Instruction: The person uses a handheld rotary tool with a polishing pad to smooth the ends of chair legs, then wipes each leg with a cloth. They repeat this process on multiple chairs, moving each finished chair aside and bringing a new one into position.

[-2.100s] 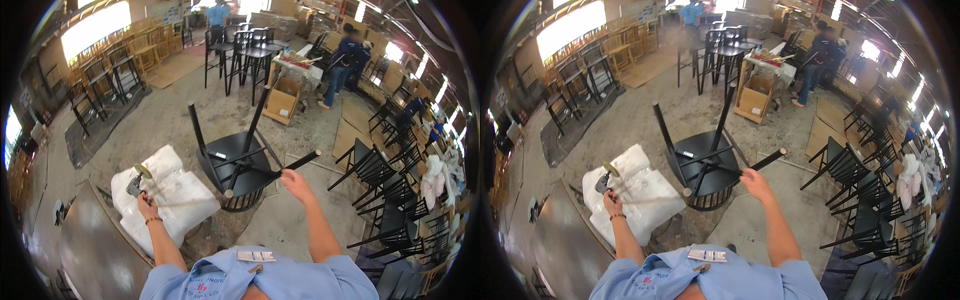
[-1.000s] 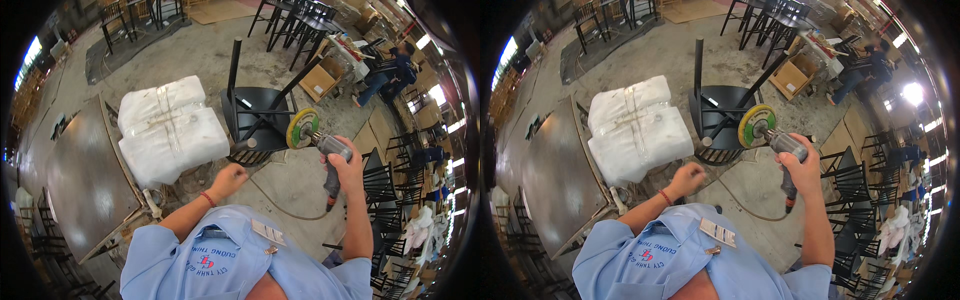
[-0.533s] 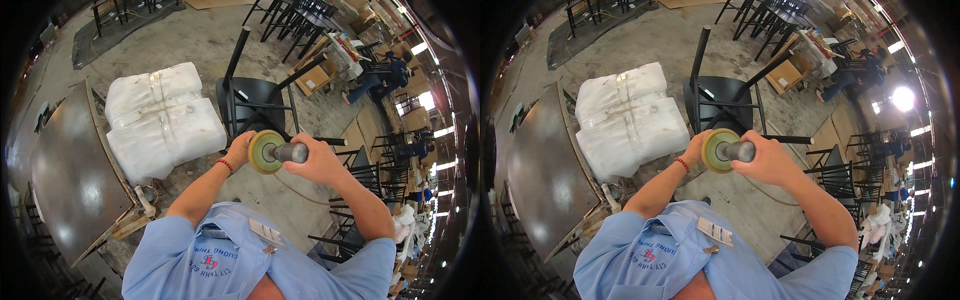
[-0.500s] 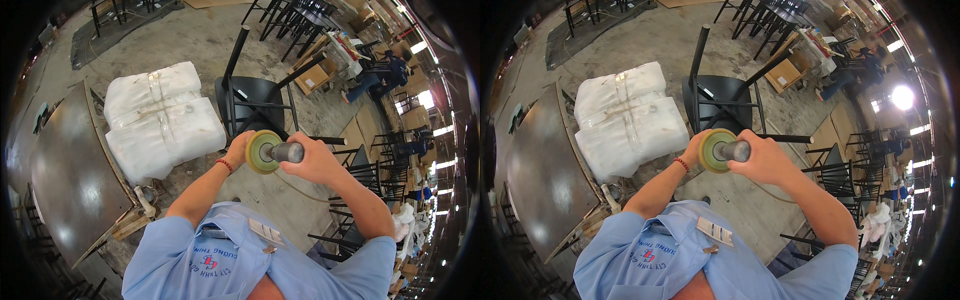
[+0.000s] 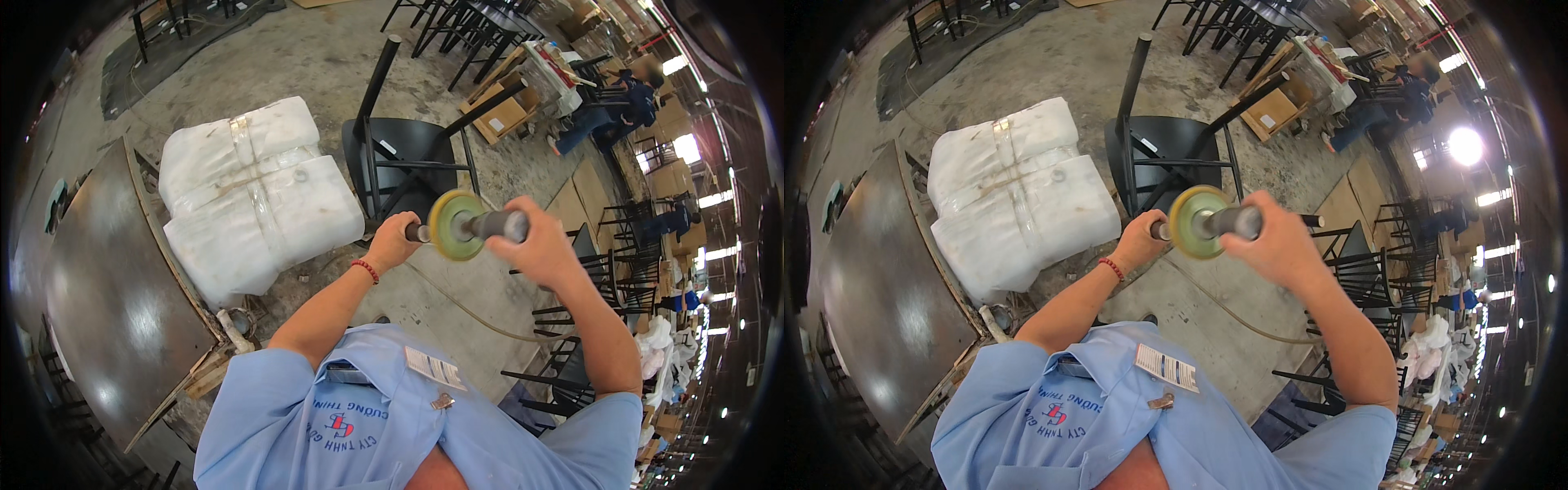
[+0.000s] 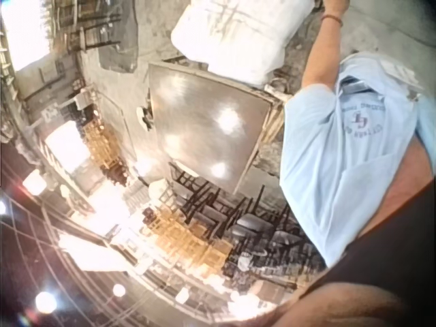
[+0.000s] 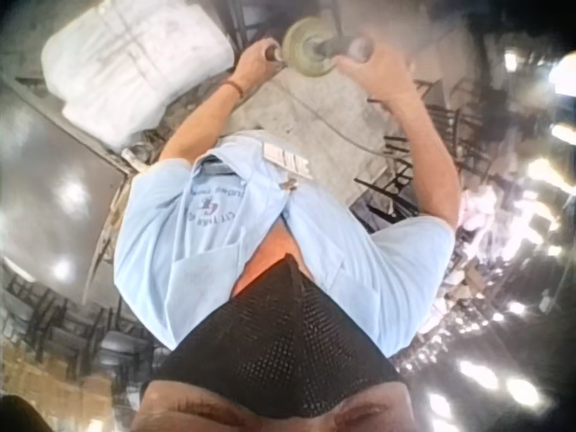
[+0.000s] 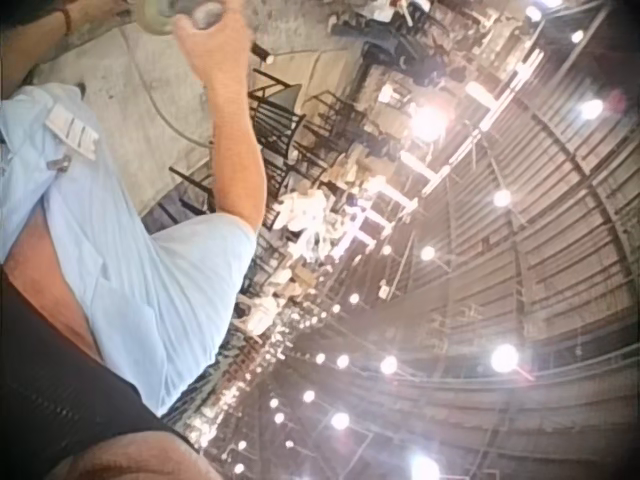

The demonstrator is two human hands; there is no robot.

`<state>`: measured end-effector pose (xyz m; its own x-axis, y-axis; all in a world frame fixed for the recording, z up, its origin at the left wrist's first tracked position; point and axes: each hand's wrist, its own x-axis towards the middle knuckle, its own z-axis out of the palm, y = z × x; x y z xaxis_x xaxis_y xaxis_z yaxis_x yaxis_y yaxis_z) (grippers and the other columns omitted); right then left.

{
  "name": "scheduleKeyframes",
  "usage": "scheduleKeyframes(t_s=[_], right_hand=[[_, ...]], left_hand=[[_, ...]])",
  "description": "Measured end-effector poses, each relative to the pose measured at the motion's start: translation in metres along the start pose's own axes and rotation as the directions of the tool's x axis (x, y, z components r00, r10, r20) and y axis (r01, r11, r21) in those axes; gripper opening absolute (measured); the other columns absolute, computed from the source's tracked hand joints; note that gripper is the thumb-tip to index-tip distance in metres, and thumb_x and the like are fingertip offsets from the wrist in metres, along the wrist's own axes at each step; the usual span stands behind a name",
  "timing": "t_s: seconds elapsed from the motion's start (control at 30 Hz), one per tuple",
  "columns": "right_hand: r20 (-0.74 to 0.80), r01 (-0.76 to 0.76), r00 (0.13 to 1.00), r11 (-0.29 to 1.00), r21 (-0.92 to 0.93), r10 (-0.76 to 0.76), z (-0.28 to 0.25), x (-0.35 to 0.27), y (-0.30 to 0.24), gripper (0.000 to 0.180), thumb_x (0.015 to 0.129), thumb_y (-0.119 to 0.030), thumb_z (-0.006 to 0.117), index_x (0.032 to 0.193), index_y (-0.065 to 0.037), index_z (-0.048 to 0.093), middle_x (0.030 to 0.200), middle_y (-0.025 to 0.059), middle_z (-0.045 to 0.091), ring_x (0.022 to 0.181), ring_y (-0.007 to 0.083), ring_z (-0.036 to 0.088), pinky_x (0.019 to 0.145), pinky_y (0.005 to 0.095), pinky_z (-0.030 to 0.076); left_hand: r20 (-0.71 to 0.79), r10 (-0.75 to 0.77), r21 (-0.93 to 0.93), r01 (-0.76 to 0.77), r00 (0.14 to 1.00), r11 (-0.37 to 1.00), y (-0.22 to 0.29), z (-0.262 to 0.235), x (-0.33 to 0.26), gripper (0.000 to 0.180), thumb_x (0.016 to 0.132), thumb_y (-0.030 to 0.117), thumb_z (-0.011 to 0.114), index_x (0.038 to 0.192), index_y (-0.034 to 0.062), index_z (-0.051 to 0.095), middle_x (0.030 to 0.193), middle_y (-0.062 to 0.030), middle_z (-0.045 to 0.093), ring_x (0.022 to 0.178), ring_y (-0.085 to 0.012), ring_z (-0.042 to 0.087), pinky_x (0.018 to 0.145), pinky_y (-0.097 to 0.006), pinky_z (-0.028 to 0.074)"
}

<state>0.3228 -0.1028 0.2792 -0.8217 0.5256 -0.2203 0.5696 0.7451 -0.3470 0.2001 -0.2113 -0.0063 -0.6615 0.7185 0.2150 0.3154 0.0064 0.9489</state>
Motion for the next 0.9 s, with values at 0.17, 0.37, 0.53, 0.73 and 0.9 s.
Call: scheduleKeyframes(t_s=[0.17,0.37,0.53,0.73,0.9], right_hand=[[0.094,0.092,0.992,0.991,-0.097,-0.083,0.027,-0.006,-0.022,0.052,0.073,-0.036,0.076,0.112,-0.006,0.057,0.09,0.0216,0.07,0.084,0.0371,0.07,0.077,0.0425,0.054],[-0.048,-0.066,0.997,0.997,-0.042,0.064,0.006,0.008,0.004,0.052,0.073,-0.034,0.075,0.112,-0.005,0.057,0.09,0.0214,0.069,0.084,0.0363,0.069,0.078,0.0413,0.053],[0.1,0.007,0.995,1.0,0.0,-0.007,0.015,-0.012,-0.026,0.052,0.073,-0.034,0.075,0.112,-0.004,0.056,0.09,0.0212,0.068,0.085,0.0364,0.068,0.076,0.0404,0.053],[-0.005,-0.079,0.997,0.992,-0.098,0.079,0.009,0.006,-0.022,0.051,0.073,-0.033,0.075,0.11,-0.002,0.057,0.09,0.0223,0.069,0.086,0.0388,0.069,0.078,0.0427,0.053],[0.061,-0.095,0.993,0.995,-0.042,0.097,0.009,-0.007,-0.03,0.054,0.073,-0.033,0.075,0.114,-0.004,0.057,0.091,0.0221,0.068,0.087,0.0363,0.068,0.079,0.0413,0.052]], left_hand=[[-0.036,0.203,-0.009,-0.204,0.978,0.979,-0.011,0.0,0.001,0.034,0.069,0.008,0.08,0.095,0.006,0.059,0.09,-0.0118,0.063,0.092,-0.0337,0.059,0.081,-0.041,0.048],[0.095,-0.038,0.042,0.034,0.995,0.999,0.006,0.0,-0.004,0.033,0.073,0.01,0.078,0.101,0.006,0.06,0.098,-0.0126,0.064,0.096,-0.0318,0.061,0.085,-0.039,0.048],[-0.017,0.105,0.02,-0.105,0.994,0.994,0.0,-0.004,-0.002,0.029,0.071,0.009,0.079,0.094,0.0061,0.06,0.09,-0.0119,0.063,0.09,-0.0338,0.059,0.08,-0.041,0.048],[0.008,-0.006,0.029,0.006,1.0,1.0,0.006,-0.002,-0.006,0.028,0.072,0.009,0.078,0.094,0.0051,0.06,0.09,-0.0125,0.063,0.09,-0.0344,0.059,0.08,-0.04,0.048],[0.021,0.05,0.007,-0.05,0.999,0.999,0.002,-0.004,-0.005,0.029,0.073,0.008,0.078,0.095,0.0051,0.06,0.092,-0.0134,0.063,0.091,-0.0343,0.06,0.08,-0.041,0.049]])
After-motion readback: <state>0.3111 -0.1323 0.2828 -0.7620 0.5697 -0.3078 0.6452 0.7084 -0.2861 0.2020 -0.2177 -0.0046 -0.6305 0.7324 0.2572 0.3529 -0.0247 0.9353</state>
